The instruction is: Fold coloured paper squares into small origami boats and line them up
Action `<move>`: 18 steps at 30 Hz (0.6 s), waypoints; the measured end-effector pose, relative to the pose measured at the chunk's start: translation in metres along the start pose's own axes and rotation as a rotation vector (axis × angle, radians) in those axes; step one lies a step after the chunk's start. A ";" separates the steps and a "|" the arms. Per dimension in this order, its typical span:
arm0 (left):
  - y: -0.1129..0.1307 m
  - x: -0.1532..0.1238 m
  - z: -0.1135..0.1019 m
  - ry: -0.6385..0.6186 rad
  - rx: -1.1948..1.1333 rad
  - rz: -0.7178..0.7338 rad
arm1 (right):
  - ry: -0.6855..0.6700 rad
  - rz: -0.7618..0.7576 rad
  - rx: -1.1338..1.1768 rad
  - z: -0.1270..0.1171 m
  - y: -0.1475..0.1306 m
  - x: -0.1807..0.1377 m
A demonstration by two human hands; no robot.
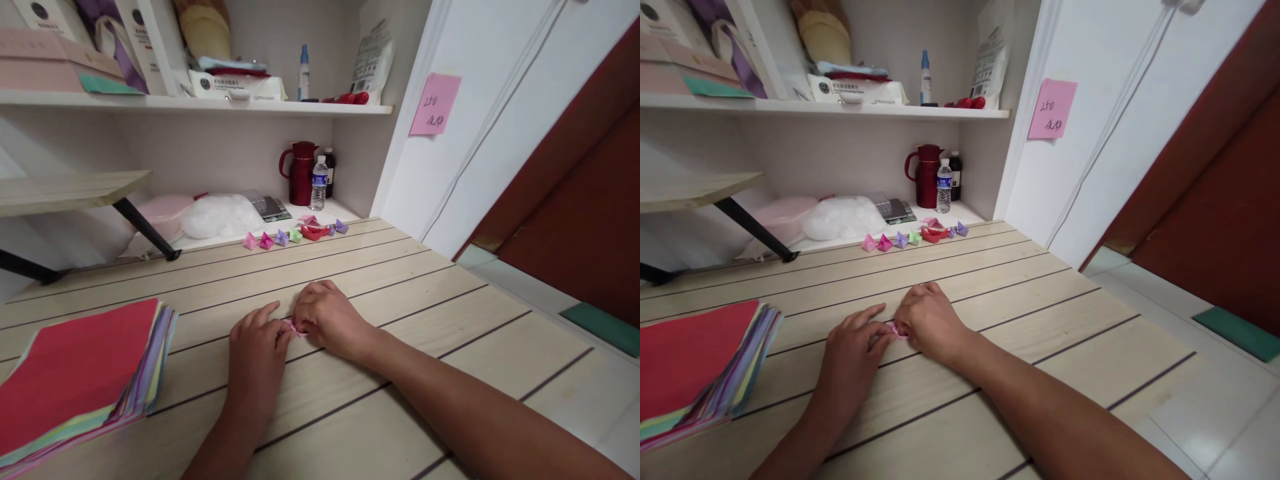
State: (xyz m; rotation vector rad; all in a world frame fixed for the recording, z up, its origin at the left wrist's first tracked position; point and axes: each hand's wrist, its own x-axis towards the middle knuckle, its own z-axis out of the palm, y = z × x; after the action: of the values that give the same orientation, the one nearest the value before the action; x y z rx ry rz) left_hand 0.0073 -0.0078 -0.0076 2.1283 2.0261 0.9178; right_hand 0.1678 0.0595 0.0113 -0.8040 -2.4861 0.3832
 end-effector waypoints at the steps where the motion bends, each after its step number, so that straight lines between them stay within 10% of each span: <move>1: 0.000 -0.001 0.000 0.008 -0.010 0.001 | -0.004 -0.012 -0.015 0.000 -0.001 0.000; 18: -0.035 0.008 -0.009 0.222 -0.242 0.063 | 0.094 0.007 0.021 0.005 0.014 0.004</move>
State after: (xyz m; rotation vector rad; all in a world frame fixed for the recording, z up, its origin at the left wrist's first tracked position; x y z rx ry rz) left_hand -0.0285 0.0008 -0.0129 2.0483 1.8310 1.3867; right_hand 0.1691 0.0720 0.0031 -0.8036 -2.3889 0.3649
